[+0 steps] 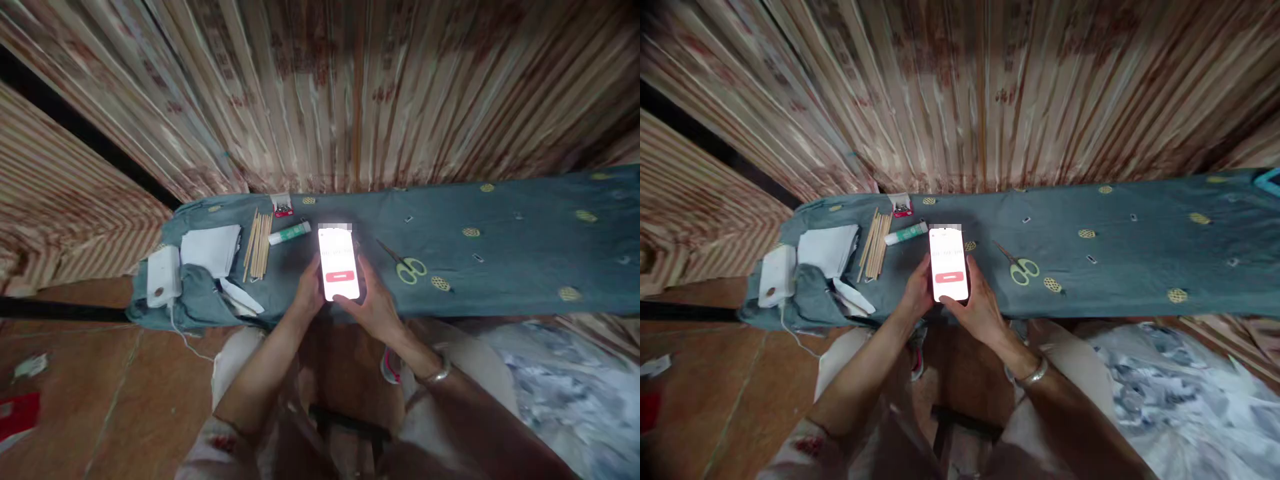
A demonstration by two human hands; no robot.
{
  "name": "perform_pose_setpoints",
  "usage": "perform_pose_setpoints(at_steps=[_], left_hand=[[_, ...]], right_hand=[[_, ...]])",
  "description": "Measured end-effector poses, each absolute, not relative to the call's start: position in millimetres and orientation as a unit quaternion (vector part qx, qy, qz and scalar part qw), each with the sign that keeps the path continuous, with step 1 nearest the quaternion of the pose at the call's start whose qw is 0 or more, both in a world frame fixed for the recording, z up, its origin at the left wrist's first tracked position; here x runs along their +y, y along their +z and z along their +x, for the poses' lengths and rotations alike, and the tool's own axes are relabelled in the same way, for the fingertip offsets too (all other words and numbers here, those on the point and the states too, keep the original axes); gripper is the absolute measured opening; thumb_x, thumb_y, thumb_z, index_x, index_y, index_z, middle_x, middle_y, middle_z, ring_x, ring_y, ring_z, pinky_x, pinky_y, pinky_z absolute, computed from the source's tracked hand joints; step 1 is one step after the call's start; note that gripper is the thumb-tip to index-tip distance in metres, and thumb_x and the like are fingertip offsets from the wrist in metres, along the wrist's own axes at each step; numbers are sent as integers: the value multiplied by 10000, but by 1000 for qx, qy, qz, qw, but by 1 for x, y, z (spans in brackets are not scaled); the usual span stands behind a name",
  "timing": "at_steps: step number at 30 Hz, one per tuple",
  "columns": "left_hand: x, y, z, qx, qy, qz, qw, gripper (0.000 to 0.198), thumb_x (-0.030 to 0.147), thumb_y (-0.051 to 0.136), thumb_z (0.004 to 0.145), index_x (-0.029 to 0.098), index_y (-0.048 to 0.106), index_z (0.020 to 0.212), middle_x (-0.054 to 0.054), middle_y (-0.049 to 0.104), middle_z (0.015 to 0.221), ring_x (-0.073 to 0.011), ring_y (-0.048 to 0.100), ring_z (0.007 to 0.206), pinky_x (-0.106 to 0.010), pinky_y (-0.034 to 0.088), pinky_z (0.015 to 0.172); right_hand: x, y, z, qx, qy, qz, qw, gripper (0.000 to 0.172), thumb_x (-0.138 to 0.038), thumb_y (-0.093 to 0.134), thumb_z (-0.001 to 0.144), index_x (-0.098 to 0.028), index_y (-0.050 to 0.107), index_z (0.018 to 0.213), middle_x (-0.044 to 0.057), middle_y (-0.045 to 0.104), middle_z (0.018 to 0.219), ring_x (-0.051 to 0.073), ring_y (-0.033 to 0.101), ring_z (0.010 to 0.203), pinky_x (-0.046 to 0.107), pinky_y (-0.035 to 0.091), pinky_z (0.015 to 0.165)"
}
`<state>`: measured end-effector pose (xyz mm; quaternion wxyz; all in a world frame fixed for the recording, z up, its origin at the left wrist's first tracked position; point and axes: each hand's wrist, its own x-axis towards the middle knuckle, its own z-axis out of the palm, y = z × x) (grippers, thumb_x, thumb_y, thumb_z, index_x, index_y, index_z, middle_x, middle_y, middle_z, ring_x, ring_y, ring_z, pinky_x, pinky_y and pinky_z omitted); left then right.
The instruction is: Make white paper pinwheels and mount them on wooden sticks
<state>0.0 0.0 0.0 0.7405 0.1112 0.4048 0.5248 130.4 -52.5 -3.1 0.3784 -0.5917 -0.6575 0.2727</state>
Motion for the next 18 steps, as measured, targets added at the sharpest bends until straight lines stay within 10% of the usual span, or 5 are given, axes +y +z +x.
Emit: perform_pose_setpoints(at_steps=[18], left_hand=[[-2,0,7,373,512,103,767,385,362,448,948,97,684,1099,-127,754,1006,-299,672,1073,-457,471,1024]], right_hand=[[-51,-6,124,-661,274,-601,358,1087,-419,756,701,-68,139,1524,262,287,1545,364,341,1411,562,323,1125]])
